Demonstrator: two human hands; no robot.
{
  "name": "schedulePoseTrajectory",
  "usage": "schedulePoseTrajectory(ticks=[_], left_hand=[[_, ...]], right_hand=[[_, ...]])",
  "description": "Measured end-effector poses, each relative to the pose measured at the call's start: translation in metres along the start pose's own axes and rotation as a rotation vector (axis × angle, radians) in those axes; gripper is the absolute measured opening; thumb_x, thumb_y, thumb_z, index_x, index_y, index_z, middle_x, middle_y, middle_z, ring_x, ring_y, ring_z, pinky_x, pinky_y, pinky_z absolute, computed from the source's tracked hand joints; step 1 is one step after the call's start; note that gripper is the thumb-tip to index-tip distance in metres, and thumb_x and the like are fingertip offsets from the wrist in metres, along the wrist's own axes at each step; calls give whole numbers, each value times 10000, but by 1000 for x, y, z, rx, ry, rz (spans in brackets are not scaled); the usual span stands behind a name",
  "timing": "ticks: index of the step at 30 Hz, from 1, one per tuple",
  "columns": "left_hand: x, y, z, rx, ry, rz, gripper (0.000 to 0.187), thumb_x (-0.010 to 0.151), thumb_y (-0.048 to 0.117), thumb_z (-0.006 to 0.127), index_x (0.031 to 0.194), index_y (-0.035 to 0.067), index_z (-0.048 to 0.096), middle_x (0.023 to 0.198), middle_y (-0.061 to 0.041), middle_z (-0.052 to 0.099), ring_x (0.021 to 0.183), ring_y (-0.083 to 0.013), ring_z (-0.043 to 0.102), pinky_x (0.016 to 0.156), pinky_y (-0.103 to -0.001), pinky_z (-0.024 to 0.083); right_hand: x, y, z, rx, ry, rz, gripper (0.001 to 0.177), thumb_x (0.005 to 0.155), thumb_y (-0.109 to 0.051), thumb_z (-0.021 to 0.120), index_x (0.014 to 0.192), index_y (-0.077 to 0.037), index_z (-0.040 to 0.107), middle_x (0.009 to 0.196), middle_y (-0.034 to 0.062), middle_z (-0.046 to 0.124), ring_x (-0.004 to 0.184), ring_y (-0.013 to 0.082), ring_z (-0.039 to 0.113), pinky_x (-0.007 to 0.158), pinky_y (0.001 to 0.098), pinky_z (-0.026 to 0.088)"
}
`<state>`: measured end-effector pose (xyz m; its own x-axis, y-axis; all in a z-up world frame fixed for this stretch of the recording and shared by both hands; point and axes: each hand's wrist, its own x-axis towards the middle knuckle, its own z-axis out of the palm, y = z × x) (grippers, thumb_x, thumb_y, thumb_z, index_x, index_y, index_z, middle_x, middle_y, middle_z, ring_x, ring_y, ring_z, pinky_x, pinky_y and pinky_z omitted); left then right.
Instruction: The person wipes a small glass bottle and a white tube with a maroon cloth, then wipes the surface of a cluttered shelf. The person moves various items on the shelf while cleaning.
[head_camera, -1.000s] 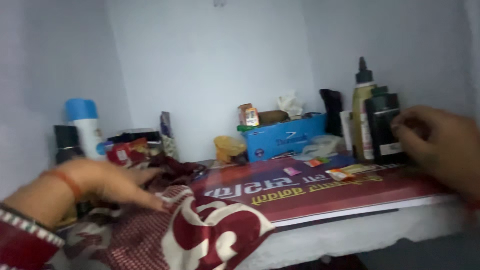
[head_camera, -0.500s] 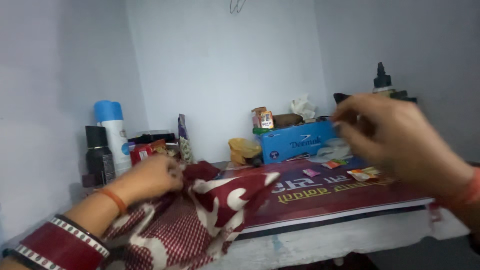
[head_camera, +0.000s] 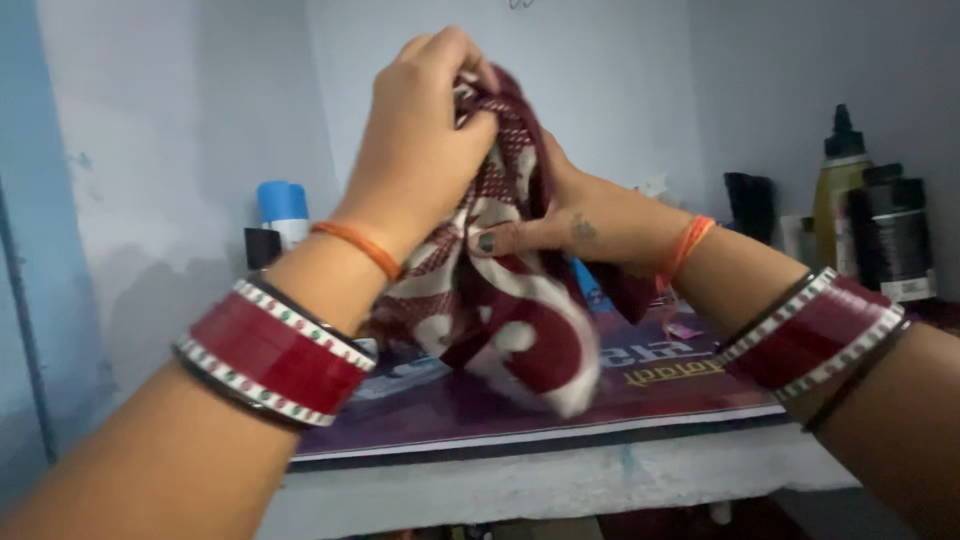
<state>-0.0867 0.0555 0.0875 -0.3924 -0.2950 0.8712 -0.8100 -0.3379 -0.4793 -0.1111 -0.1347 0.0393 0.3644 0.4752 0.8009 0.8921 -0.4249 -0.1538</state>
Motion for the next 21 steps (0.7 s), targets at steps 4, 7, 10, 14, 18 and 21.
schedulePoseTrajectory(ticks=[4, 7, 10, 14, 18, 21], left_hand=[[-5, 3, 5, -278, 10, -60, 227, 927, 56, 659, 1112, 39, 529, 1098, -137, 633, 1056, -296, 669, 956, -383, 537], [-19, -4, 0, -64, -69, 19, 621, 921, 203, 818, 1354, 73, 392, 1209, -216, 557, 1175, -376, 572, 1021, -417, 443], [-39, -9, 4, -140, -149, -104, 811, 882, 175, 813, 1482, 101, 272, 1294, -233, 538, 1258, -390, 541, 1060, -428, 418], [-66, -8, 16, -602, -251, -417, 875, 832, -19, 645, 1533, 129, 142, 1377, -182, 568, 1329, -329, 574, 1098, -405, 453], [-76, -4, 28, -835, -157, -912, 727, 772, -91, 546, 1449, 81, 345, 1306, -163, 612, 1217, -273, 638, 988, -410, 551], [-76, 2, 27, -886, -166, -1026, 585, 844, -46, 536, 1410, 67, 447, 1308, -139, 633, 1177, -241, 648, 962, -384, 551]], right_hand=[[8, 0, 2, 236, 173, 192, 707, 858, -17, 653, 1513, -86, 395, 1294, 159, 669, 1107, 251, 678, 916, 403, 589], [11, -2, -1, 425, 410, 358, 523, 902, -8, 560, 1416, -93, 517, 1135, 122, 715, 951, 248, 712, 790, 408, 610], [15, 6, 0, 577, 515, 258, 474, 899, 9, 530, 1370, -45, 549, 1098, 123, 726, 942, 253, 729, 810, 419, 621], [10, 12, 5, -313, 475, -84, 512, 873, 89, 523, 1371, -17, 576, 1150, 184, 729, 1049, 293, 724, 953, 421, 572], [-3, -2, 17, -731, 129, 111, 749, 724, -24, 766, 1423, -86, 505, 1511, 156, 469, 1190, 379, 600, 992, 434, 504], [-12, -7, 7, -564, -138, 24, 852, 718, -19, 740, 1487, -74, 377, 1612, 160, 317, 1321, 349, 520, 1063, 416, 458]])
